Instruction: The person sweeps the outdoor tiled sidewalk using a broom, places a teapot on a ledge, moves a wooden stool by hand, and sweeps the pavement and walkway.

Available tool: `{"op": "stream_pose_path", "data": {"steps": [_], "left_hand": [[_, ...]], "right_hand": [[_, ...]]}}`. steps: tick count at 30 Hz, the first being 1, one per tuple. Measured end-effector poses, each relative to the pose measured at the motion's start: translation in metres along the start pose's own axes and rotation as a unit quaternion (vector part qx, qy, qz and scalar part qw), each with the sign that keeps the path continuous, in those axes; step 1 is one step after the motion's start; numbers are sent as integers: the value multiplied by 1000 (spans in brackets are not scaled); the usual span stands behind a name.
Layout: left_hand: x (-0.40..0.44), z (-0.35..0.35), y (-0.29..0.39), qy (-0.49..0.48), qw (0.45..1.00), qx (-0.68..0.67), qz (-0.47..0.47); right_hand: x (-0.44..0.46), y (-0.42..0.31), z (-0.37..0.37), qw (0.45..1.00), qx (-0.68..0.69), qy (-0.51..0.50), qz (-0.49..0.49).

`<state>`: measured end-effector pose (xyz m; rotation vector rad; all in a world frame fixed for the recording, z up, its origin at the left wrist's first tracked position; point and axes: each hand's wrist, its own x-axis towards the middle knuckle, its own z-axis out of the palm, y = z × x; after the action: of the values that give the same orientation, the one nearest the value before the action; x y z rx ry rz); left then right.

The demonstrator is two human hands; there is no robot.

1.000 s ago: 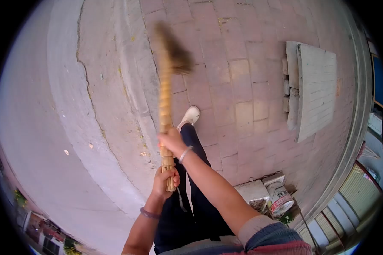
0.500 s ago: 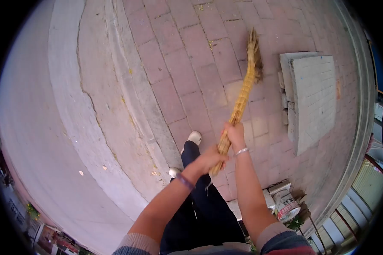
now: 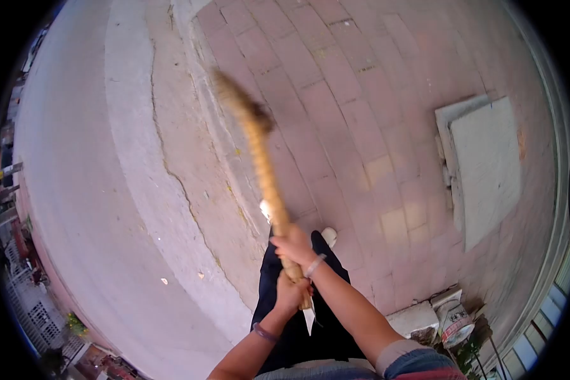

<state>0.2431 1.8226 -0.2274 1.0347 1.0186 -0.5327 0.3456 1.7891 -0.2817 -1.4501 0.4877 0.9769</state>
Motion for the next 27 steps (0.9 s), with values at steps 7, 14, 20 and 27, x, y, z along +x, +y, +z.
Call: {"op": "stream_pose_path", "data": {"steps": [7, 14, 20, 27], "left_hand": [[124, 13, 133, -282, 949, 81, -114], [116, -95, 150, -11, 995, -61, -72], [44, -92, 136, 7, 995, -99, 30], [6, -141, 133, -123, 958, 156, -207]], "right_hand": [[102, -42, -72, 954, 194, 215, 79], [164, -68, 103, 991, -133, 9, 7], [104, -73, 132, 987, -98, -119, -36], [21, 2, 111, 964, 180, 154, 120]]}}
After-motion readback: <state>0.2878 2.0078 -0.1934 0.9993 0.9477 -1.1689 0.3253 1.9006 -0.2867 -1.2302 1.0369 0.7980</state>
